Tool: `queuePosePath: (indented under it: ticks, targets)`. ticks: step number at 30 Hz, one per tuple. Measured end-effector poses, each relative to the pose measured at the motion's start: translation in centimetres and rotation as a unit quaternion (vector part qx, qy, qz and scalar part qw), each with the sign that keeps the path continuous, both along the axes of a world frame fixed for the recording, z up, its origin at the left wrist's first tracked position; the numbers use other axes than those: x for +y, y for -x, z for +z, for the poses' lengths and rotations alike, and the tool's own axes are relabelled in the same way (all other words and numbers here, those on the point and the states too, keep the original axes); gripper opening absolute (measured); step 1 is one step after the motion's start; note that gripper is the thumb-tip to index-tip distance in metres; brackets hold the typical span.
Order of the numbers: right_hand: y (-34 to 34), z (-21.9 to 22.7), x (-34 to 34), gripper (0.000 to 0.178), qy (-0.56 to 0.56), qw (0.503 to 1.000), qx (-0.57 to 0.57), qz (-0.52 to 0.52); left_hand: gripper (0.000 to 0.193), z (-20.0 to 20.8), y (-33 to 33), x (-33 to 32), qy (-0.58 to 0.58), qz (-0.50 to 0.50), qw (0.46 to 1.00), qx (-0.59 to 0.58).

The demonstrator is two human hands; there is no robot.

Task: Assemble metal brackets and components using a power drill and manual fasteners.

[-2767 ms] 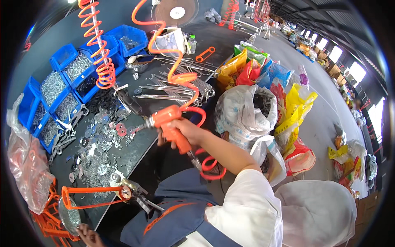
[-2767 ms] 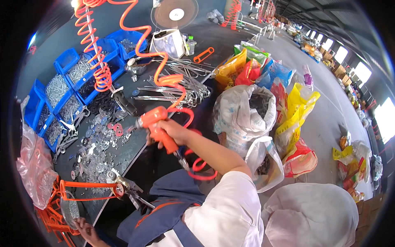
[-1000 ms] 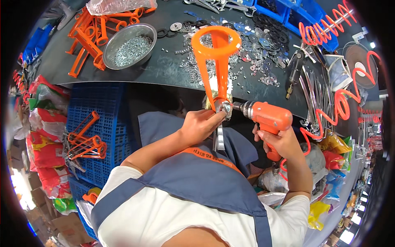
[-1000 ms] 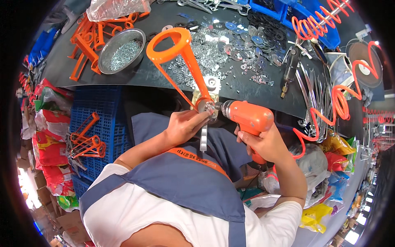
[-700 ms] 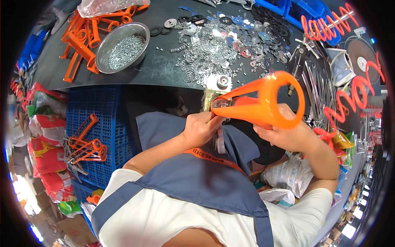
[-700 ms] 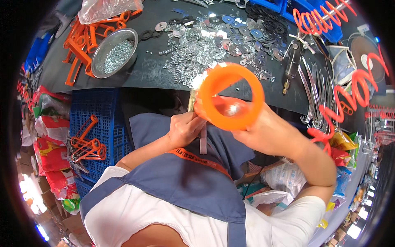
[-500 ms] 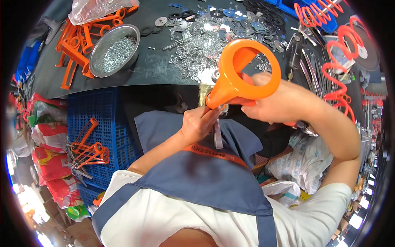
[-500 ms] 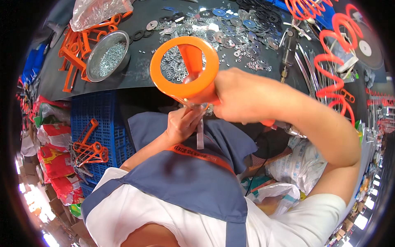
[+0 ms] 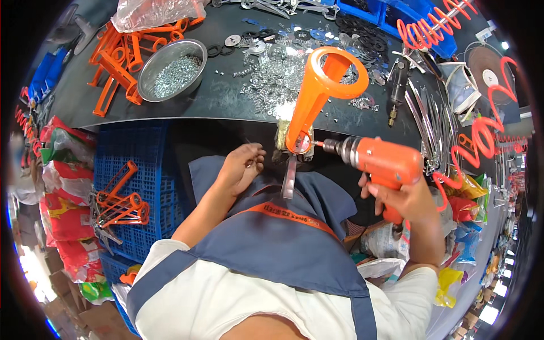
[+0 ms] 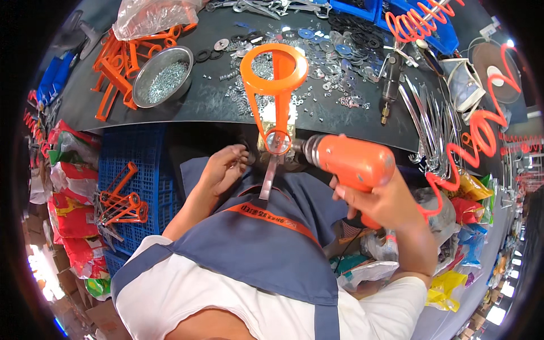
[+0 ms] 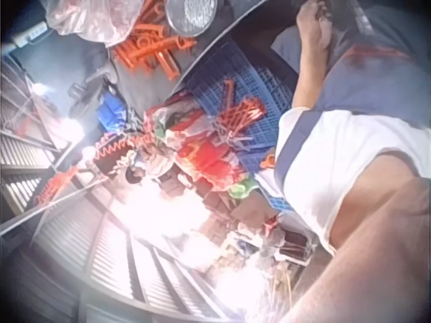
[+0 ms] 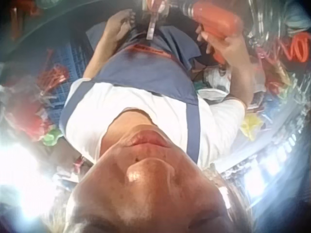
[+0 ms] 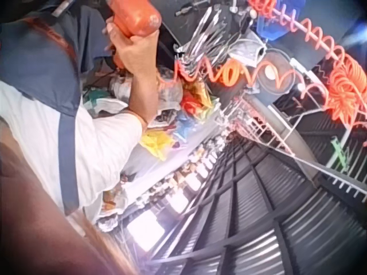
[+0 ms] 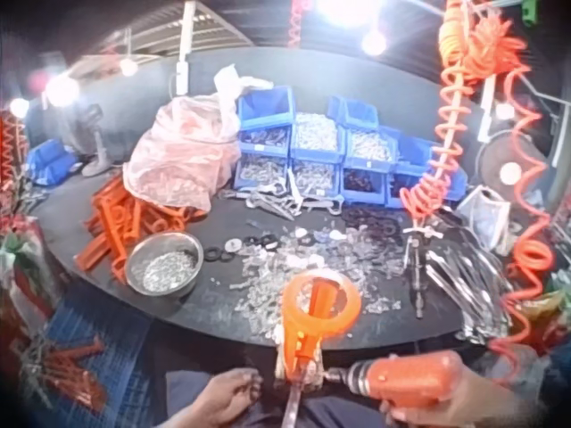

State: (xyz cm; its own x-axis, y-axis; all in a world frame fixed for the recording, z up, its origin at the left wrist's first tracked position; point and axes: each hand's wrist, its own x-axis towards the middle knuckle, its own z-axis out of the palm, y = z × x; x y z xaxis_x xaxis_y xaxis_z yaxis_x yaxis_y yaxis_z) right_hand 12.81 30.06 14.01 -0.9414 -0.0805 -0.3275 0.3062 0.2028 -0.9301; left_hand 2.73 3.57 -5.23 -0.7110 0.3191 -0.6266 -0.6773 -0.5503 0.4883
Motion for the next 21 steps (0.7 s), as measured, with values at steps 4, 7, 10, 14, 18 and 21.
queuePosePath:
  ticks: [4,7,10,14,18,21]
  targets:
    - [-1.6,-3.4,-0.2,0.05,0.089,0.996,0.009,0.011,0.02,4.3,-1.2,0.5,0.063,-0.061,0.995,-0.043]
    - [-1.8,-4.7,-0.9,0.045,0.162,0.987,0.003,-0.013,0.038,2.9,-1.1,-1.5,-0.155,-0.216,0.961,0.079]
    - [-1.5,-5.8,-1.5,0.046,0.199,0.98,-0.001,-0.003,0.038,2.0,-1.3,-1.8,-0.211,-0.197,0.953,0.095]
    - [-1.5,-6.2,-2.5,0.045,0.185,0.982,-0.023,-0.025,0.034,4.1,-2.1,-0.7,-0.181,-0.161,0.97,0.009]
    - [-1.5,-6.6,-2.5,0.046,0.19,0.981,-0.021,-0.028,0.023,4.3,-2.3,-0.9,-0.147,-0.145,0.976,0.069]
    - [-1.6,-6.9,-2.5,0.047,0.196,0.98,-0.016,-0.028,0.019,2.9,-1.9,-1.3,-0.195,-0.132,0.97,0.056]
